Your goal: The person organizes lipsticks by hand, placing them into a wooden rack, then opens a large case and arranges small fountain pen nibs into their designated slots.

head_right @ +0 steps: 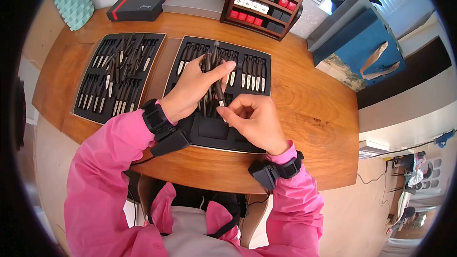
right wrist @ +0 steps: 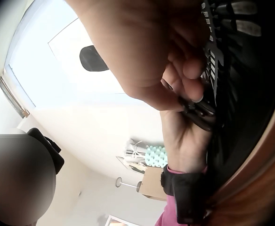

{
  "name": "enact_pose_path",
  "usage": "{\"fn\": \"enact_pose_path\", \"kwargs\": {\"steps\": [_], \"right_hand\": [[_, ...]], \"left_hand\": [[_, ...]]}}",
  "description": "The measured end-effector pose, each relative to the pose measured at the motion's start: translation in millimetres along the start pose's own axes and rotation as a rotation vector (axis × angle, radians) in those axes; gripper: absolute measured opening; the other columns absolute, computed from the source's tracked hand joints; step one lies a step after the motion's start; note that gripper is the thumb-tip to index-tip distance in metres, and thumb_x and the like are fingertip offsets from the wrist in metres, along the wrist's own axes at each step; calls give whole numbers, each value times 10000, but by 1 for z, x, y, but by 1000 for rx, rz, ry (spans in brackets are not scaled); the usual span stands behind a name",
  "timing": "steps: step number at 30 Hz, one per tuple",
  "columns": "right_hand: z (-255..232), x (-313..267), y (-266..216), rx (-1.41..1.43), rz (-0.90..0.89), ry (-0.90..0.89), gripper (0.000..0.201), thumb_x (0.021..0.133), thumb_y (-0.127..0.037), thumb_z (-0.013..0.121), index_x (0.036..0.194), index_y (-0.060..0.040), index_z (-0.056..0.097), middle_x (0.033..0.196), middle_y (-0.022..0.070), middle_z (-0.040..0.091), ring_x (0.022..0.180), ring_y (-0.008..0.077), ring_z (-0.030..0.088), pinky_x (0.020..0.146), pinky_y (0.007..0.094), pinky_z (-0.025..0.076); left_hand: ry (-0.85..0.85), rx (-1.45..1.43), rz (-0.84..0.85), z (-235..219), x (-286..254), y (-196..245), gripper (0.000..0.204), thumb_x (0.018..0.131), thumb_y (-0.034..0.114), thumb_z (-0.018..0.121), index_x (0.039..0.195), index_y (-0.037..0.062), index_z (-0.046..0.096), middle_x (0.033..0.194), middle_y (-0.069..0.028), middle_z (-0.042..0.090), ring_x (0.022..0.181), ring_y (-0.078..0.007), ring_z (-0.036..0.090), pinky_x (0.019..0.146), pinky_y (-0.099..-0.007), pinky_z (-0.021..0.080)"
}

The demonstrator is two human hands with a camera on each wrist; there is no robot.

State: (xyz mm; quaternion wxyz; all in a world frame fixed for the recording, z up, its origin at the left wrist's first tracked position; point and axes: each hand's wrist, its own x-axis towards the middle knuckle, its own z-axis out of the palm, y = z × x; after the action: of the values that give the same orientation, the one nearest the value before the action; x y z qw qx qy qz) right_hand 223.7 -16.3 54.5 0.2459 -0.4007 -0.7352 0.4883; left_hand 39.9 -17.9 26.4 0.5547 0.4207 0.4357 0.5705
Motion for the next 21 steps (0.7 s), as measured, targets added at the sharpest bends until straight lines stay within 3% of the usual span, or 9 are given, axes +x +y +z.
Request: {"fn": "enact_pose_path", "kwargs": {"steps": [11,13,16,20,21], "right_hand": [[-5,0,14,125,-12,-55,161,898,-87,767,794,-4,676,666,-40,620,569,6,517,508,189,380],[1,2,8,215,-15,-33,132,895,-83,771,838,2,687,708,-36,629,597,12,531,526,187,395],[1,3,16,223,-39,-31,94,894,-75,771,899,-1,712,735,-34,647,618,16,548,538,187,400],[-13,0,10,116,32,-20,98,893,-55,769,940,17,722,814,1,648,655,47,583,543,205,454],[-17,0,11,167,-48,29,103,890,-47,769,941,30,722,862,23,641,683,69,603,554,214,488]], "left_hand": [[83,-24,8,-1,-3,1,265,907,244,784,983,82,588,807,19,588,691,-59,561,558,-234,455],[-55,8,31,0,-5,1,273,904,225,788,994,72,581,822,14,586,672,-59,568,525,-234,451],[-117,-19,-4,4,-5,2,267,908,215,783,993,62,583,805,18,578,638,-61,565,515,-241,456],[-129,-72,20,-1,-2,0,257,917,224,774,974,68,578,779,17,571,617,-66,557,504,-243,444],[-102,-69,26,-2,-2,1,250,924,227,765,961,71,573,767,15,568,605,-68,551,499,-244,436]]}}
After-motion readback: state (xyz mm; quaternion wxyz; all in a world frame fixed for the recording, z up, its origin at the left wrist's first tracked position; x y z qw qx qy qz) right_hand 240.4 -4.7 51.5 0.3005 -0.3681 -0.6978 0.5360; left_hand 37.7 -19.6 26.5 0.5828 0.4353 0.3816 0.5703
